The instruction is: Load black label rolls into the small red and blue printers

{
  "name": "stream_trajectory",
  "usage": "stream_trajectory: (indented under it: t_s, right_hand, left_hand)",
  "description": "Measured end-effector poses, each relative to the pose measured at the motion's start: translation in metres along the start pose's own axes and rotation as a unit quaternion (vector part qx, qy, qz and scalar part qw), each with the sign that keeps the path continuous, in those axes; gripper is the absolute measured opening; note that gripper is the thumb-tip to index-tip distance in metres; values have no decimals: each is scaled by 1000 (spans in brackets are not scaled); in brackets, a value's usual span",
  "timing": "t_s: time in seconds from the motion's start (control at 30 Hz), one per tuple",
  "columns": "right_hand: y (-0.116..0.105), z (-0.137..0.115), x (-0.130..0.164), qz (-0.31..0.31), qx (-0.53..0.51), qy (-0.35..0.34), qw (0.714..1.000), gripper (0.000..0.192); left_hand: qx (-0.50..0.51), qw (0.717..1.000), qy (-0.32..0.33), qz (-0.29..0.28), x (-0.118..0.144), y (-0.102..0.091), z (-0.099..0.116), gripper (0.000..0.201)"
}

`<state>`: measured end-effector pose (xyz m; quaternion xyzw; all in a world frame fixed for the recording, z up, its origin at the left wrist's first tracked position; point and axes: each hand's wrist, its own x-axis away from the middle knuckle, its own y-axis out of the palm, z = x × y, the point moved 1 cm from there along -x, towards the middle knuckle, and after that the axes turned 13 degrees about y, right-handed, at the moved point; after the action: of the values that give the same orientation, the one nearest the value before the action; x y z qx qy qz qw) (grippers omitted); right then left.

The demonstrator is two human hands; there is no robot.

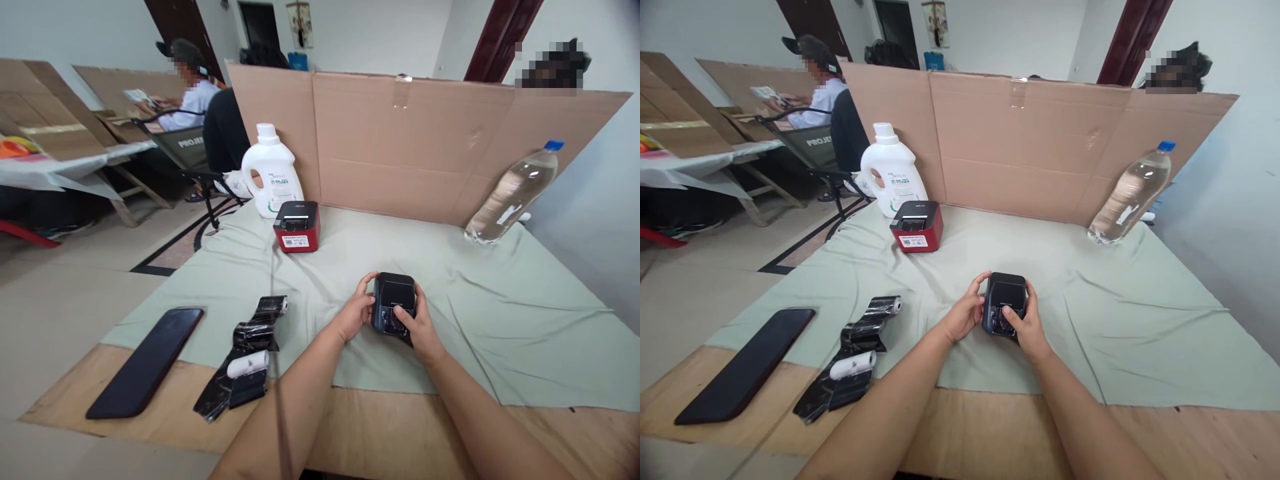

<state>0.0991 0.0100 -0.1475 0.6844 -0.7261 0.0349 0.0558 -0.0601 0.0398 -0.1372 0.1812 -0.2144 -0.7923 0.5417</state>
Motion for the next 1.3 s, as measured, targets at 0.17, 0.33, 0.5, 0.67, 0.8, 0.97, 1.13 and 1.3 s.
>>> stream_trajectory:
  t_s: [0.17,0.33,0.5,0.67,0.8,0.97,1.13,1.3]
  right_hand:
    - [-2,6,-1,-16,-32,-7,999,83]
    - [-5,7,-2,-36,-31,-12,999,82]
    - [-6,6,1,-74,-50,5,996,89]
    - [-7,5,-1,-86,-141,30,986,78]
    - [-10,2,-3,-35,-147,35,988,68]
    - [-16,-4,-6,48,-112,10,993,42]
    - [-29,-6,-16,160,-92,20,983,45]
    - [-32,-6,-15,212,29,-4,977,40]
  left_hand:
    - [-32,999,-17,2,-1,-2,4,76]
    - [-39,999,-20,-8,-1,-3,6,74]
    - [-45,999,-14,-9,-2,-5,8,73]
    - [-34,999,-13,-4,-2,-6,7,71]
    - [-40,999,-26,-17,-3,-7,5,72]
    - [-49,997,-49,-39,-2,-7,5,73]
    - [-68,989,-96,-88,2,-4,7,66]
    - [-63,988,-105,-95,1,-5,5,59]
